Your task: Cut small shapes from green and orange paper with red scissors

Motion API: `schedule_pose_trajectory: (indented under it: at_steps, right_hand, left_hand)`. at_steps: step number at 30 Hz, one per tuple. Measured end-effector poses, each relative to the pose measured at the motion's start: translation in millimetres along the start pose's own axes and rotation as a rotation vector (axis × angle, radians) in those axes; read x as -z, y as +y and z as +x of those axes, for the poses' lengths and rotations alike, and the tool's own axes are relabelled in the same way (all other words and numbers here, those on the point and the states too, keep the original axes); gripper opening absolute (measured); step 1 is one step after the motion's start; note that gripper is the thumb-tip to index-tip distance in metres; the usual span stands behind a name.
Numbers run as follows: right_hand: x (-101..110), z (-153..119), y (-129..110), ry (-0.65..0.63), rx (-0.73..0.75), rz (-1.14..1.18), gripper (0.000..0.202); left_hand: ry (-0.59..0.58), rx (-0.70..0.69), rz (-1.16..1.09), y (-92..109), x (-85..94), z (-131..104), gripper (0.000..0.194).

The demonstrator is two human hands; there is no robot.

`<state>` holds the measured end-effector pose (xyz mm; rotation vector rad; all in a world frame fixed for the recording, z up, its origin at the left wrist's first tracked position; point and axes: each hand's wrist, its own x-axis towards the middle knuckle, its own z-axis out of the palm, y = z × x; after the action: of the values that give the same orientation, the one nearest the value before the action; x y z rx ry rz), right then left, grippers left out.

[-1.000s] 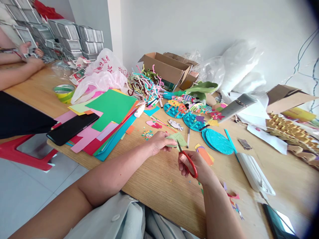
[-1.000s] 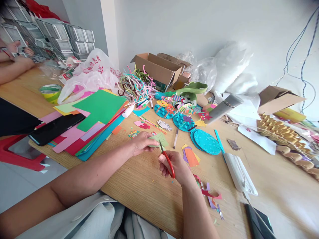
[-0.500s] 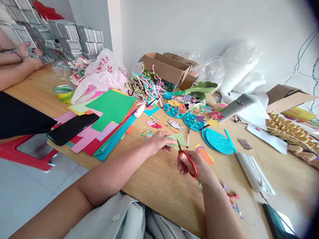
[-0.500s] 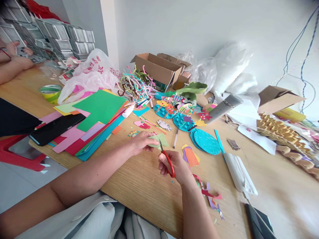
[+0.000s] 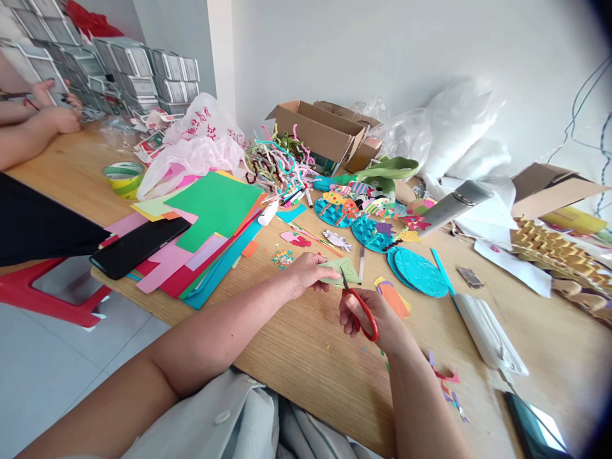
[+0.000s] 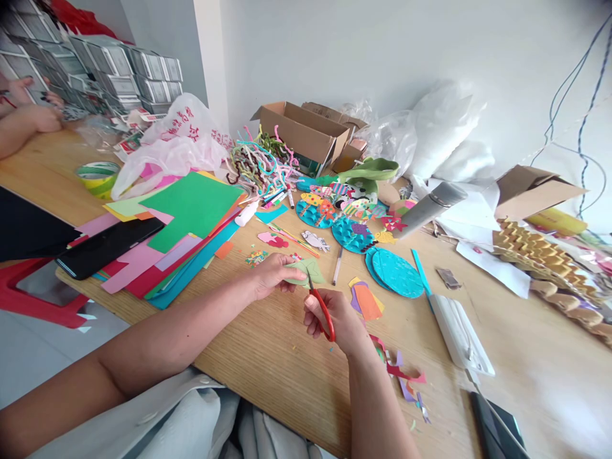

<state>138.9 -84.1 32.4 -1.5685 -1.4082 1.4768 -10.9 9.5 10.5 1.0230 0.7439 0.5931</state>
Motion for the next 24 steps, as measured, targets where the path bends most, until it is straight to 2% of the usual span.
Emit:
schedule_pose_trajectory:
  at_steps: [13,24]
  right_hand:
    - [0.4,1.1,3.8,0.019,-0.024,0.049,0.036]
    - [0.9,1.2,1.2,-0.024,0.035,0.048,0.041]
  left_hand:
    - [-0.005,0.011,-0.018,-1.7,0.9,1.7,0.018]
    - [0.024,-0.006,-0.073,-0.9,0.0,1.3,0.015]
